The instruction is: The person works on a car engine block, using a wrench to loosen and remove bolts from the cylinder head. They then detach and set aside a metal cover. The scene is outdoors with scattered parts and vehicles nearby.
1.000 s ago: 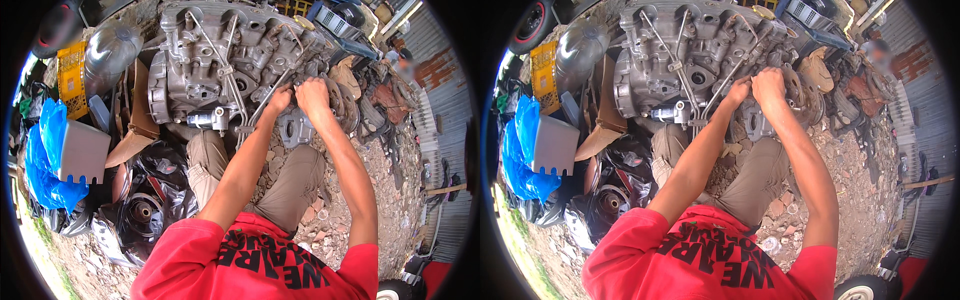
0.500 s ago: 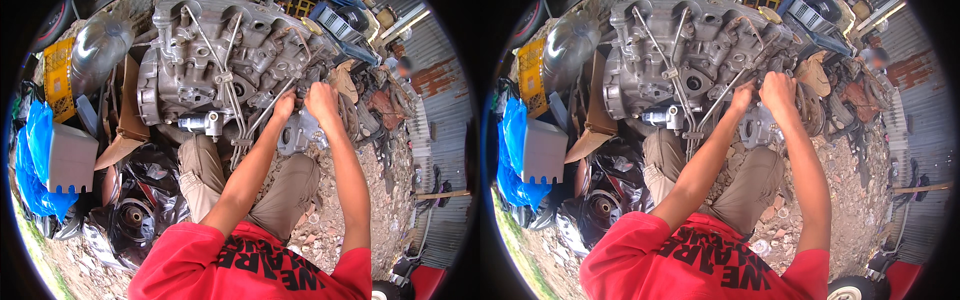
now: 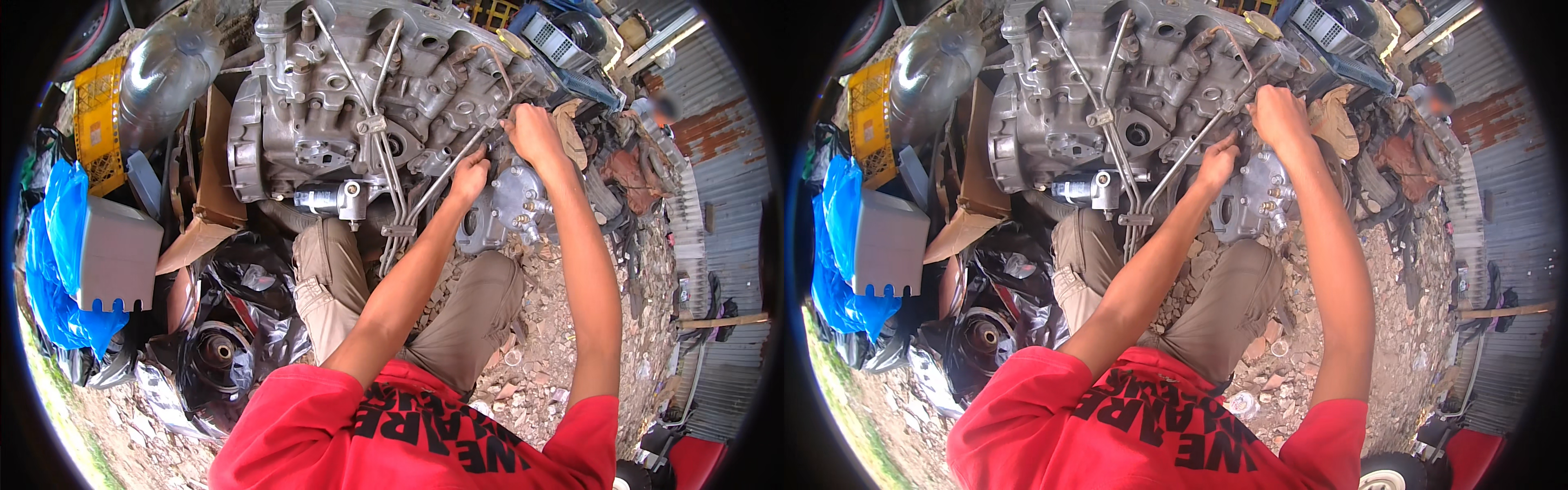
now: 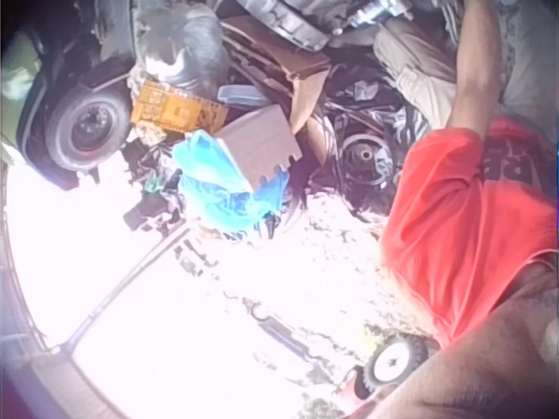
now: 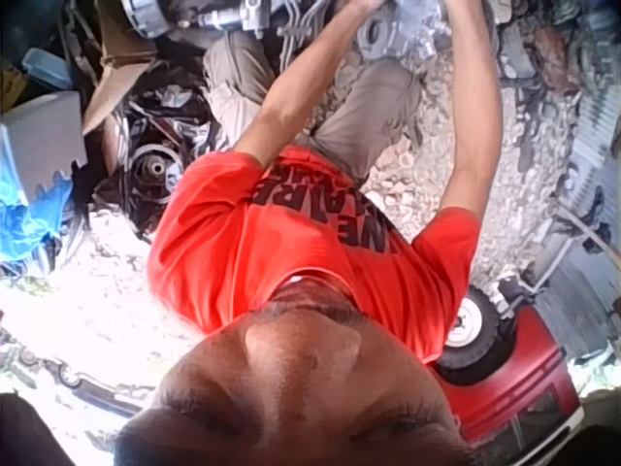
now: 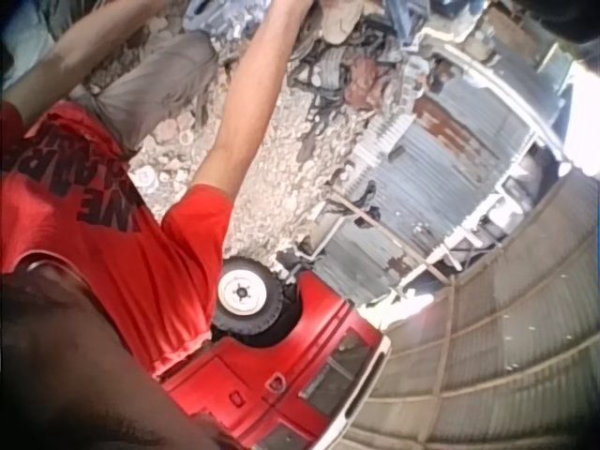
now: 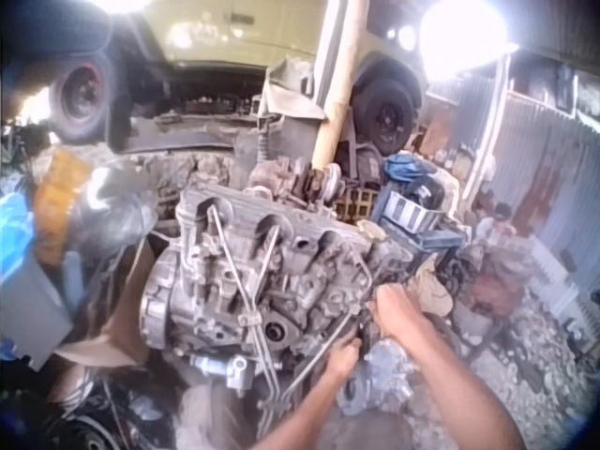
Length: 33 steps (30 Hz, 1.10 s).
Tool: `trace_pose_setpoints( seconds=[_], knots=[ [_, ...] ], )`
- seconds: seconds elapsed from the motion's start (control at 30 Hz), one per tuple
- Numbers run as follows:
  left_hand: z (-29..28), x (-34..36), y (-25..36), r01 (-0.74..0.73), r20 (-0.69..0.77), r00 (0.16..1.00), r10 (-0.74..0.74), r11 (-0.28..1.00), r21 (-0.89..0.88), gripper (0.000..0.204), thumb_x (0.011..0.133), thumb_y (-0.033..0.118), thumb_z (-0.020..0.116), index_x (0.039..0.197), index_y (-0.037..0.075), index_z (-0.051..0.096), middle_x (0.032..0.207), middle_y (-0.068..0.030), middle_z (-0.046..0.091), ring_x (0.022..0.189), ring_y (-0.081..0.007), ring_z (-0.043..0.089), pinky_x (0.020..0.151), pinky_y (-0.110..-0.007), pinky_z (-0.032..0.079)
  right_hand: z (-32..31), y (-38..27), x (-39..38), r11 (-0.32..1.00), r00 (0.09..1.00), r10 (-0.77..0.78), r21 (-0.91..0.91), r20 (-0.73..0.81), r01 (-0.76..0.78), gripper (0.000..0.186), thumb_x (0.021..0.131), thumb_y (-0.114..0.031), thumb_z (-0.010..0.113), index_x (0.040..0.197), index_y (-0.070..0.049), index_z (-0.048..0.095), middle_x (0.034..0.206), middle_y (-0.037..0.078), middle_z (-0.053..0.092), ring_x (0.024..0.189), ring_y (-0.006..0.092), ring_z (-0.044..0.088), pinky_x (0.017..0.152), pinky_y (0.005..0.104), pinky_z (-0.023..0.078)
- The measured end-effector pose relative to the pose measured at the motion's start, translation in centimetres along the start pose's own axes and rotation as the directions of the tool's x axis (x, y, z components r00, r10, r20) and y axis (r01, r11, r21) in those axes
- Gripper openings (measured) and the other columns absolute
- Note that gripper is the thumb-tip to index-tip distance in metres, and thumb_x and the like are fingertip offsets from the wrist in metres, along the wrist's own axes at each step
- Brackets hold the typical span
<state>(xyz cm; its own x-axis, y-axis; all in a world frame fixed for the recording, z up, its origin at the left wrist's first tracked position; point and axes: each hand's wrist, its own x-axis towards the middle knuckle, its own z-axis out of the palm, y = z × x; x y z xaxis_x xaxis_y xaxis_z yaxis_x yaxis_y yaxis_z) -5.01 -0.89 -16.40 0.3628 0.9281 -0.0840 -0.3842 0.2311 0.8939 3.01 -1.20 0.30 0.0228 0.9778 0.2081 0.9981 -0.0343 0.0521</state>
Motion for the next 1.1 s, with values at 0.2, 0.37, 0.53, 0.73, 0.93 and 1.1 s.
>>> trace_pose_setpoints(
  seconds=[0.2,0.37,0.53,0.73,0.93,1.1],
  knots=[
    [-0.2,0.3,0.5,-0.012,0.059,0.998,0.003,0.990,0.143,0.057,0.083,0.015,0.049,0.137,-0.003,0.044,0.140,-0.0190,0.048,0.131,-0.0230,0.044,0.108,-0.027,0.030,-0.4,-0.6,1.0,0.997,0.997,-0.076,-0.012,-0.019,0.076,0.026,0.081,-0.020,0.070,0.083,0.005,0.066,0.082,0.027,0.064,0.082,0.0445,0.063,0.073,0.0514,0.050],
    [-0.7,0.8,1.2,-0.091,0.162,0.986,0.028,0.912,0.400,0.058,0.084,0.015,0.047,0.138,-0.005,0.041,0.143,-0.0173,0.045,0.135,-0.0232,0.039,0.111,-0.029,0.026,1.4,1.6,1.2,0.897,0.947,-0.319,-0.334,-0.040,0.288,0.018,0.082,-0.017,0.061,0.079,-0.004,0.072,0.084,0.017,0.069,0.089,0.0323,0.066,0.080,0.0437,0.048],
    [-2.0,1.7,-0.3,-0.172,0.213,0.972,0.098,0.914,0.366,0.054,0.085,0.012,0.046,0.135,-0.008,0.044,0.141,-0.0175,0.047,0.134,-0.0247,0.040,0.111,-0.030,0.027,2.7,-0.8,-1.1,0.673,0.932,-0.327,-0.652,0.159,0.348,0.033,0.090,-0.034,0.052,0.088,-0.009,0.073,0.098,0.008,0.068,0.104,0.0257,0.053,0.093,0.0426,0.036],
    [-3.0,2.0,-1.7,-0.235,0.258,0.955,0.147,0.904,0.356,0.043,0.087,0.008,0.045,0.128,-0.001,0.055,0.121,-0.0109,0.061,0.110,-0.0209,0.055,0.098,-0.033,0.041,1.9,-4.1,-1.6,0.606,0.945,-0.056,-0.741,0.322,0.289,0.057,0.095,-0.054,0.038,0.114,-0.010,0.069,0.116,0.008,0.066,0.115,0.0269,0.049,0.098,0.0447,0.032],
    [-3.7,1.4,-0.5,0.071,0.276,0.959,-0.070,0.997,0.007,0.053,0.088,0.012,0.045,0.139,0.001,0.042,0.120,-0.0095,0.059,0.110,-0.0220,0.055,0.096,-0.040,0.045,2.5,-4.8,-3.0,0.679,0.978,0.089,-0.730,0.187,0.078,0.068,0.090,-0.063,0.039,0.122,-0.008,0.063,0.126,0.007,0.058,0.121,0.0260,0.043,0.099,0.0434,0.033],
    [-4.2,1.0,-0.5,0.106,0.269,0.960,-0.078,0.990,-0.090,0.054,0.094,0.015,0.035,0.146,0.002,0.031,0.145,-0.0108,0.041,0.129,-0.0267,0.042,0.102,-0.043,0.040,5.3,-6.2,-7.4,0.692,0.986,0.165,-0.711,-0.012,-0.124,0.069,0.092,-0.061,0.037,0.123,-0.005,0.062,0.121,0.009,0.056,0.120,0.0280,0.043,0.107,0.0490,0.026]
  ],
)
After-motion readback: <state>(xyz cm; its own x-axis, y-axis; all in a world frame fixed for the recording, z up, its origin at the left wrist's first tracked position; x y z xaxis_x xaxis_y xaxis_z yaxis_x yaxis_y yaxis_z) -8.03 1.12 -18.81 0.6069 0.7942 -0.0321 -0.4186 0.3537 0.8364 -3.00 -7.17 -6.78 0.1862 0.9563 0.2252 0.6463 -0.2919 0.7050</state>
